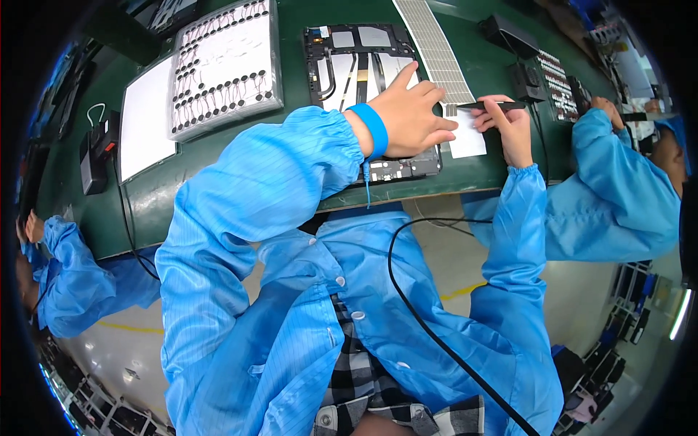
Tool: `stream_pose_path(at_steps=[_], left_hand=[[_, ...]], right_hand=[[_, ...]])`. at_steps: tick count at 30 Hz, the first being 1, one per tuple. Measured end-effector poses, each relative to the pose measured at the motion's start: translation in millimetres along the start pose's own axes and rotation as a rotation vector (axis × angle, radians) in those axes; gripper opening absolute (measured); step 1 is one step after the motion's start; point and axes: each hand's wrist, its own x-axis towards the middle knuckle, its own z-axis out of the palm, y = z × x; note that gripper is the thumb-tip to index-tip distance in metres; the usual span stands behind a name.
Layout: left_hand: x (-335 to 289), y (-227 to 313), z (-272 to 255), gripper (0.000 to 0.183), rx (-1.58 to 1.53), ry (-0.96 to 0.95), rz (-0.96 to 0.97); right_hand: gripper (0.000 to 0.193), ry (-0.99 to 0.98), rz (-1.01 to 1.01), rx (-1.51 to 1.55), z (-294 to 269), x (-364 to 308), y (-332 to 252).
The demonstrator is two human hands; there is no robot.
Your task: Assembling and inspecting internal components of electronic screen devices at a factory workstation.
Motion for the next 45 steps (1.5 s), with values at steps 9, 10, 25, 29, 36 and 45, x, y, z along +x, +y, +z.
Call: stream_pose_path(at_steps=[9, 10, 25, 29, 36, 45], left_hand=[[-1.1, -6.4, -4.3, 0.041, 0.021, 0.184, 0.051], [-0.8, -13.7, -11.4, 0.041, 0.033, 0.185, 0.042], [-82.6, -119.1, -70.8, 0.048, 0.086, 0.114, -0.323], [-95.5, -115.9, -65.5, 0.049, 0.092, 0.211, -0.314], [-98.3, -109.0, -68.6, 0.044, 0.003, 0.225, -0.396], [-96.5, -102.3, -78.3, 0.023, 0.045, 0.269, -0.316]], right_hand=[[0.030, 0.115, -0.061, 0.344, -10.0, 0.7, 12.8], [0.030, 0.121, -0.065, 0.387, -13.4, 0.1, 14.0], [0.038, -0.221, -0.136, 0.121, 128.2, 103.6, -73.3], [0.034, -0.238, -0.166, 0.068, 156.3, 122.3, -59.3], [0.033, -0.223, -0.101, -0.019, 159.6, 124.5, -56.3], [0.031, -0.208, -0.129, -0.038, 161.8, 122.4, -56.0]])
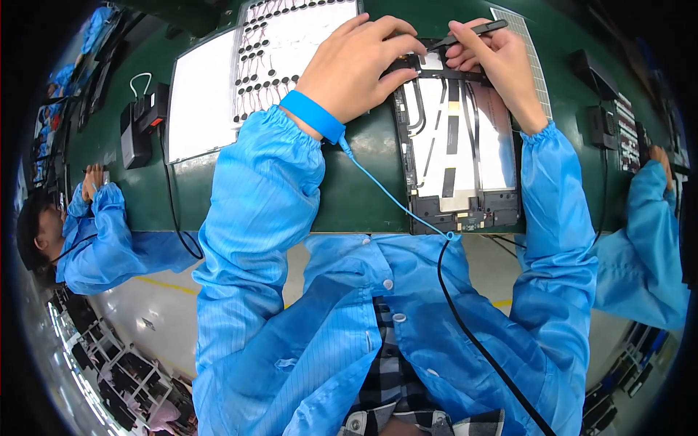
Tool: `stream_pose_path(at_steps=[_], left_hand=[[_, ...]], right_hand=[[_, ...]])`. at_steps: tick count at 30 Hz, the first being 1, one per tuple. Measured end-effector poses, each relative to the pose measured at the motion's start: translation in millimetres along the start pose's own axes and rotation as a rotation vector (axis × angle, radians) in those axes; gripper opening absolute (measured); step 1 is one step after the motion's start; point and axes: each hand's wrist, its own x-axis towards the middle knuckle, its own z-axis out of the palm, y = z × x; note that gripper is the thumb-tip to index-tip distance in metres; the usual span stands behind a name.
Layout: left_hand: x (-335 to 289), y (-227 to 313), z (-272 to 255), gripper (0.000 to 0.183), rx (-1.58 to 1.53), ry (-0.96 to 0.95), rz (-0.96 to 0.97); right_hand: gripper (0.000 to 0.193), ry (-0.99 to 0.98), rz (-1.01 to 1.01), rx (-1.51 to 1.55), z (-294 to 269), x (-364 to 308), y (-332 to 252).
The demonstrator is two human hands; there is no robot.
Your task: Assembling and inspecting internal components of electronic screen devices at a factory workstation.
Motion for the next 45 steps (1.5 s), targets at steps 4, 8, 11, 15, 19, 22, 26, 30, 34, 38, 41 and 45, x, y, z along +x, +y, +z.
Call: stream_pose_path(at_steps=[4, 8, 11, 15, 19, 22, 26, 30, 34, 38, 41, 45], left_hand=[[4.2, 5.2, -2.0, 0.016, 0.046, -0.098, 0.051], [8.2, 8.8, -0.7, 0.020, 0.092, -0.119, 0.119], [6.5, 4.8, -2.0, 0.021, 0.109, -0.166, 0.119], [13.5, 8.7, -0.4, 0.022, 0.106, -0.107, 0.186], [40.5, 80.1, 25.1, 0.026, -0.301, -0.211, 0.298], [43.1, 110.3, 70.3, 0.038, -0.163, -0.206, 0.420], [44.9, 114.4, 83.8, 0.045, -0.074, -0.368, 0.386], [43.3, 117.5, 85.0, 0.044, -0.078, -0.374, 0.378], [44.7, 118.8, 84.9, 0.045, -0.084, -0.371, 0.368], [44.6, 116.4, 85.0, 0.045, -0.085, -0.380, 0.356], [43.0, 115.5, 81.9, 0.045, -0.077, -0.370, 0.360], [41.5, 113.9, 80.0, 0.043, -0.105, -0.334, 0.396]], right_hand=[[0.030, -0.010, -0.032, 0.015, 1.5, -4.5, -1.3], [0.030, 0.100, -0.225, 0.033, -11.2, -5.5, -7.0], [0.012, 0.171, -0.263, 0.190, -35.4, -11.9, -42.0], [0.029, 0.220, -0.224, 0.004, -103.9, -63.6, -9.8], [0.031, 0.259, 0.051, 0.084, -144.1, -126.1, 33.4], [0.028, 0.252, 0.102, 0.083, -141.1, -149.8, 45.5], [0.026, 0.195, 0.071, -0.005, -132.0, -147.8, 45.5], [0.025, 0.179, 0.091, -0.055, -132.7, -148.3, 43.1], [0.025, 0.188, 0.123, -0.059, -132.0, -145.2, 41.0], [0.024, 0.144, 0.139, -0.052, -133.8, -142.2, 39.6], [0.024, 0.229, 0.097, 0.034, -133.9, -147.0, 45.2], [0.025, 0.388, 0.058, 0.216, -123.7, -124.2, 37.7]])
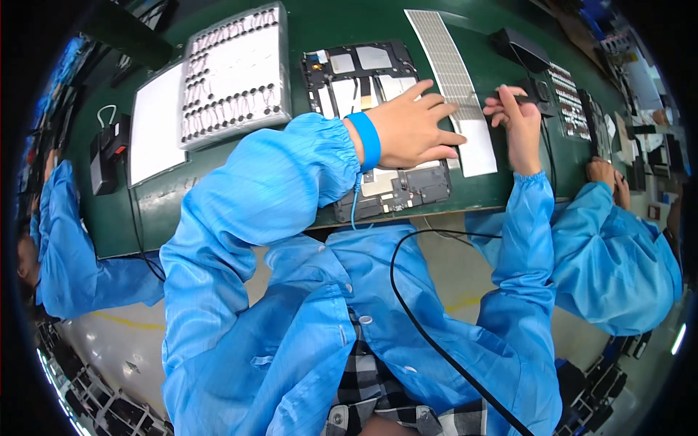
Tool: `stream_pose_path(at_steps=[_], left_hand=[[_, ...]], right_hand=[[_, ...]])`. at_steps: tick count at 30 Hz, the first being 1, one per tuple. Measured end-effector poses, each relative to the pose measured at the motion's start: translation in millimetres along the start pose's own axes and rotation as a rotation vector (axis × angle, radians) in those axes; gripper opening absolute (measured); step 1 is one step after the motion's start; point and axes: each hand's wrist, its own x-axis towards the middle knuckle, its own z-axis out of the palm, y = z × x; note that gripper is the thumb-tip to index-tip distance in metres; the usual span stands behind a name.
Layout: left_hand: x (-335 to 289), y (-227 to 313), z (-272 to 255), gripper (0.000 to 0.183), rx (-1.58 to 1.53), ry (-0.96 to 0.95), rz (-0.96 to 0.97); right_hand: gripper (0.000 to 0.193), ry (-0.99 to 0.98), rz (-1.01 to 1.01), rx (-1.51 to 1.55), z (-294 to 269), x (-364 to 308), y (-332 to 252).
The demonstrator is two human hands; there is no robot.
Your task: Assembling and inspecting internal components of electronic screen devices at a factory workstation.
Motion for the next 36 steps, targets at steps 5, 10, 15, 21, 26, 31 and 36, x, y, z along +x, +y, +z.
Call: stream_pose_path(at_steps=[5, 10, 15, 21, 26, 31, 36], left_hand=[[-9.3, -18.7, -58.3, 0.013, -0.053, 0.211, -0.012], [-44.6, -60.2, -47.0, 0.019, 0.068, 0.293, -0.338], [-50.8, -66.8, -39.4, 0.026, 0.050, 0.262, -0.406], [-51.7, -65.2, -38.3, 0.026, 0.077, 0.211, -0.415], [-50.4, -63.7, -39.9, 0.029, 0.106, 0.198, -0.386], [-49.4, -64.0, -35.9, 0.032, 0.109, 0.219, -0.366], [-47.5, -62.5, -38.4, 0.033, 0.136, 0.198, -0.369]], right_hand=[[0.031, -0.230, -0.106, -0.017, 51.9, 59.6, -19.3], [0.030, -0.335, -0.010, -0.013, 96.8, 87.1, 13.1], [0.029, -0.297, -0.077, -0.036, 105.9, 82.3, 25.5], [0.029, -0.306, -0.069, 0.017, 106.8, 87.3, 30.3], [0.030, -0.337, -0.094, 0.005, 105.7, 88.1, 26.8], [0.033, -0.313, -0.093, -0.023, 104.7, 83.2, 24.0], [0.036, -0.326, -0.118, -0.052, 105.2, 82.1, 18.5]])
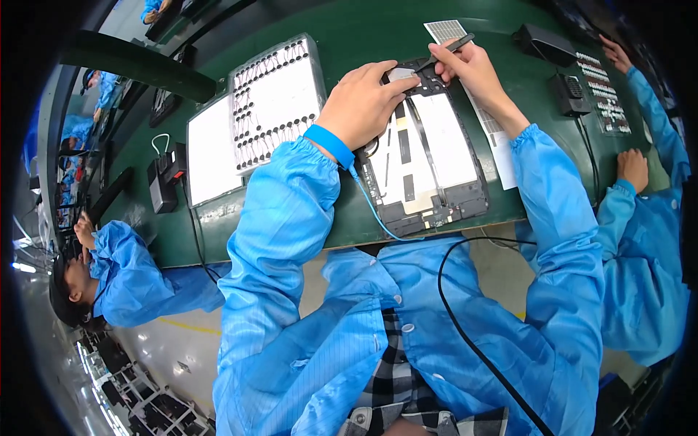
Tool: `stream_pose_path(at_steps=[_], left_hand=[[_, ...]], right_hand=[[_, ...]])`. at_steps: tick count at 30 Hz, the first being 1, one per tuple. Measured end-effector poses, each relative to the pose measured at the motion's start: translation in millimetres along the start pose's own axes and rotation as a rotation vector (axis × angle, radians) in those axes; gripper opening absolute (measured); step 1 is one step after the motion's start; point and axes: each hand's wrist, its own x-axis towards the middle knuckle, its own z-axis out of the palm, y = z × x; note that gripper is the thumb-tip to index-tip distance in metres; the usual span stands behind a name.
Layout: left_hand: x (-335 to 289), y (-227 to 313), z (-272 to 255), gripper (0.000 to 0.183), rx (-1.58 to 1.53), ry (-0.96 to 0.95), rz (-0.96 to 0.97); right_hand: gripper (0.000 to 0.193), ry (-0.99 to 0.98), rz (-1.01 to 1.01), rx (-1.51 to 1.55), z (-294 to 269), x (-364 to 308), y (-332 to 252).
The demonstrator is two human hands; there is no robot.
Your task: Assembling and inspecting internal components of electronic screen devices at a factory workstation.
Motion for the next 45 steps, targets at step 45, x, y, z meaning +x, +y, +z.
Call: stream_pose_path(at_steps=[45], left_hand=[[-124.5, -154.7, -95.2, 0.011, -0.213, -0.040, -0.197]], right_hand=[[0.030, -0.320, -0.494, -0.141, 168.3, 25.0, -106.3]])
